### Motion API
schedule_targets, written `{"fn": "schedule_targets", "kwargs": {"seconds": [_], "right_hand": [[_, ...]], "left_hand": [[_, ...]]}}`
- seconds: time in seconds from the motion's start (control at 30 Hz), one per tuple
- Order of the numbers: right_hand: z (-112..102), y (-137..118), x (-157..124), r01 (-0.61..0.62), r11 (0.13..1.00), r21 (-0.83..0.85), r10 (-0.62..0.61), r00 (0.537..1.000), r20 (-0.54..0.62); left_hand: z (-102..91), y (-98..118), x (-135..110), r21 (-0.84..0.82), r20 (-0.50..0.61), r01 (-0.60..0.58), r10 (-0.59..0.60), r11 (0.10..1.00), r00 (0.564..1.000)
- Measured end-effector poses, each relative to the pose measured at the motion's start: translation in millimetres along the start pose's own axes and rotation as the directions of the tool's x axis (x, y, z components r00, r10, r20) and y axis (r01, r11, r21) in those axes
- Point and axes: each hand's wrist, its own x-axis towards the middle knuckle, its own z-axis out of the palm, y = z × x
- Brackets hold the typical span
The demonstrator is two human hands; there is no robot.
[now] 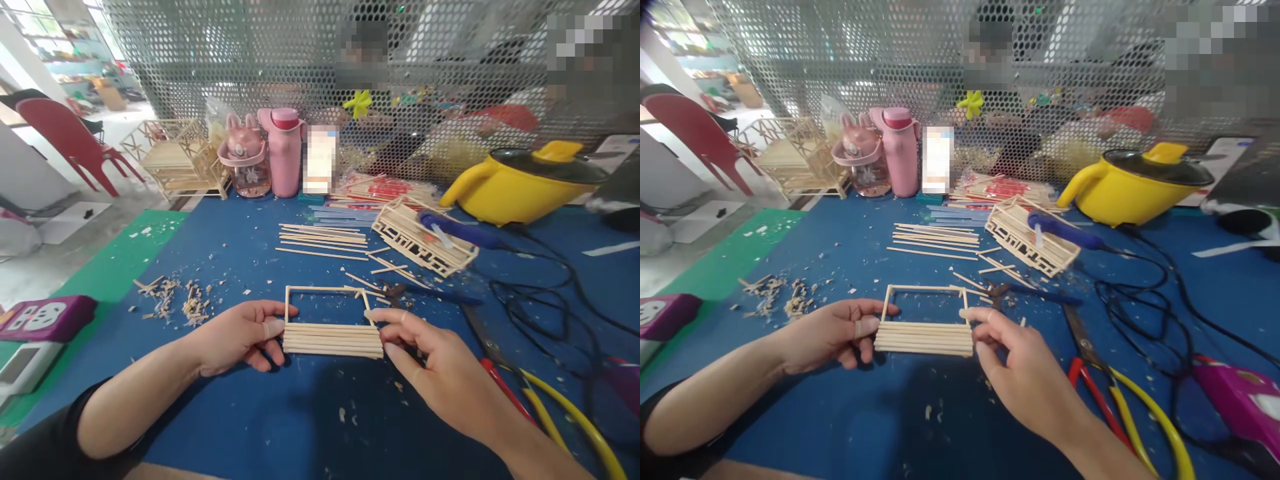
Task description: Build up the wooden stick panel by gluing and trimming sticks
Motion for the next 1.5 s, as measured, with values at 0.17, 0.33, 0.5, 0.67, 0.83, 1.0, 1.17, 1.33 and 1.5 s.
{"fn": "schedule_targets", "kwargs": {"seconds": [0.17, 0.33, 0.5, 0.67, 0.83, 1.0, 1.17, 1.33, 1.5], "right_hand": [[-2, 0, 0, 0.003, 1.0, -0.01, -0.004, 0.996, -0.088], [-16, -11, -10, -0.014, 0.995, 0.102, 0.06, 0.886, -0.46], [-61, -17, -2, 0.084, 0.989, -0.12, -0.145, 0.67, -0.728], [-108, 16, 44, -0.169, 0.722, -0.67, -0.172, 0.895, -0.412], [-110, 45, 76, -0.192, 0.699, -0.689, -0.05, 0.948, -0.314], [-108, 61, 90, -0.322, 0.703, -0.634, 0.006, 0.894, -0.448], [-117, 74, 102, -0.238, 0.748, -0.62, -0.019, 0.925, -0.378], [-124, 73, 102, -0.229, 0.816, -0.531, -0.023, 0.904, -0.426], [-128, 65, 93, -0.199, 0.896, -0.397, -0.046, 0.848, -0.528]], "left_hand": [[-0.4, -3, -3, 0.222, -0.155, -0.102, 0.138, 0.97, 0.978], [14.7, -4, -14, 0.872, -0.159, -0.278, 0.771, 0.402, 0.617], [54.9, -2, -4, 0.934, 0.35, -0.267, 0.759, -0.238, 0.549], [79.5, -3, 12, 0.95, 0.298, -0.166, 0.6, -0.266, 0.742], [81.0, -5, 12, 0.957, 0.272, -0.148, 0.594, -0.25, 0.757], [79.6, -6, 13, 0.977, 0.208, -0.186, 0.618, -0.101, 0.758], [74.0, -4, 16, 0.962, 0.186, -0.269, 0.613, 0.044, 0.768], [66.6, -5, 18, 0.933, 0.222, -0.359, 0.725, 0.036, 0.652], [59.8, -4, 4, 0.833, 0.443, -0.504, 0.821, -0.229, 0.359]]}}
